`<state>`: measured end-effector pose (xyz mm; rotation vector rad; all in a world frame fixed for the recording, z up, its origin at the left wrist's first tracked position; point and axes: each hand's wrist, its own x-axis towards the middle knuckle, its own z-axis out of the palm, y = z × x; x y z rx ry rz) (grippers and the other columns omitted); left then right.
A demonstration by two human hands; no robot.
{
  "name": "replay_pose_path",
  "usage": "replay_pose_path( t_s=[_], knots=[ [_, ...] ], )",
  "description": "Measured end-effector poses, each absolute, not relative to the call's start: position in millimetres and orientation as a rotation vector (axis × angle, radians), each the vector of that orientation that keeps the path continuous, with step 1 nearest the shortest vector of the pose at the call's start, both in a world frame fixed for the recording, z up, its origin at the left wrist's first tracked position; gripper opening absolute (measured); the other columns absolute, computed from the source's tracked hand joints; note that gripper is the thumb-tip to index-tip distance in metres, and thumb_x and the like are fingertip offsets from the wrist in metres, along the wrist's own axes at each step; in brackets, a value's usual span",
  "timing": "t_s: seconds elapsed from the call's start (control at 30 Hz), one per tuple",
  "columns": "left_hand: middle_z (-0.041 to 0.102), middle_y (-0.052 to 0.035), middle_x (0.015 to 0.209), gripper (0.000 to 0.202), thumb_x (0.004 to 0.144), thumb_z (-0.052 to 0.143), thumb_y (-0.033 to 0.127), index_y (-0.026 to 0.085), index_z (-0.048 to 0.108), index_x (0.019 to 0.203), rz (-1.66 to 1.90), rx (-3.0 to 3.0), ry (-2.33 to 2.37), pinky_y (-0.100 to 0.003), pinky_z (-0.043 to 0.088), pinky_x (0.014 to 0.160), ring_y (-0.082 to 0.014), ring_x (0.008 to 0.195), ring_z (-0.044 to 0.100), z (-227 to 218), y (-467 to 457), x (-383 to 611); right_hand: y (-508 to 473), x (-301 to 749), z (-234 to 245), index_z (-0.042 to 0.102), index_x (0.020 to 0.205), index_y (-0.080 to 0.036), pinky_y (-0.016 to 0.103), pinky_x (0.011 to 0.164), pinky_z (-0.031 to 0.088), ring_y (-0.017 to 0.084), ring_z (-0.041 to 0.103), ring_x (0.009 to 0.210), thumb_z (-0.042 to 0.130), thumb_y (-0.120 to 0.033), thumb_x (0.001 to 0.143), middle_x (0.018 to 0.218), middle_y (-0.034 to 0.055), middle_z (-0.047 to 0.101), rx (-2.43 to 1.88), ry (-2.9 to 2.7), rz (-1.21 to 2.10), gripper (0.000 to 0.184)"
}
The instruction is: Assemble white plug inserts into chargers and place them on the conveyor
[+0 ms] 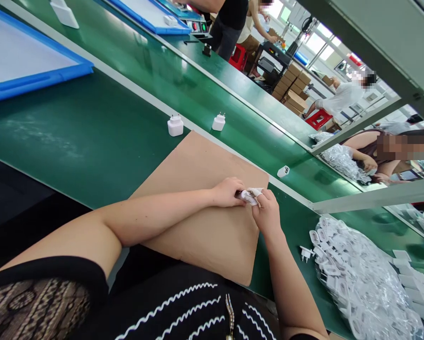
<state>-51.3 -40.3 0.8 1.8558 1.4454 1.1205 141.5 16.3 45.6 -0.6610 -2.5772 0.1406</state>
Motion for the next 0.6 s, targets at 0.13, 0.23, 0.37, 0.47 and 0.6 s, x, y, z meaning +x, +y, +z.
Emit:
replay_pose_path(
  t_s=[0.13,0.23,0.37,0.47,0.6],
  knots=[
    [0.071,-0.0045,0.091,0.02,0.081,0.079,0.037,0.019,0.073,0.081,1.134,1.854,1.451,-0.033,0.046,0.085,-0.0216,0.091,0.061,1,-41,-51,20,138,52,0.071,0.09,-0.02,0.033,0.071,0.042,0.022,0.055,0.08,0.052,-0.011,0.091,0.083,0.0058,0.063,-0.701,-2.644,0.122,0.021],
    [0.07,-0.0041,0.088,0.021,0.081,0.079,0.038,0.019,0.071,0.076,1.128,1.84,1.46,-0.032,0.046,0.082,-0.0211,0.088,0.061,2,-41,-50,18,133,63,0.069,0.084,-0.021,0.034,0.076,0.038,0.021,0.053,0.077,0.055,-0.01,0.086,0.076,0.0037,0.062,-0.753,-2.704,0.016,0.018],
    [0.069,-0.0037,0.085,0.021,0.079,0.079,0.039,0.019,0.071,0.077,1.126,1.836,1.472,-0.032,0.046,0.08,-0.0211,0.087,0.061,2,-42,-49,9,128,76,0.07,0.083,-0.022,0.036,0.087,0.034,0.021,0.053,0.081,0.057,-0.006,0.08,0.075,0.0032,0.066,-0.796,-2.769,-0.155,0.021],
    [0.069,-0.0038,0.085,0.023,0.078,0.08,0.04,0.019,0.071,0.078,1.121,1.81,1.494,-0.032,0.046,0.079,-0.0215,0.087,0.061,-1,-41,-49,7,122,84,0.071,0.081,-0.021,0.036,0.087,0.033,0.021,0.055,0.084,0.057,-0.004,0.077,0.079,0.0046,0.069,-0.854,-2.827,-0.153,0.023],
    [0.071,-0.0048,0.089,0.025,0.076,0.081,0.041,0.019,0.071,0.082,1.142,1.802,1.52,-0.034,0.047,0.085,-0.0224,0.089,0.062,-6,-38,-50,11,113,91,0.076,0.087,-0.02,0.034,0.083,0.034,0.02,0.062,0.085,0.06,-0.008,0.077,0.086,0.0052,0.073,-1.049,-2.867,0.02,0.023]
  ],
)
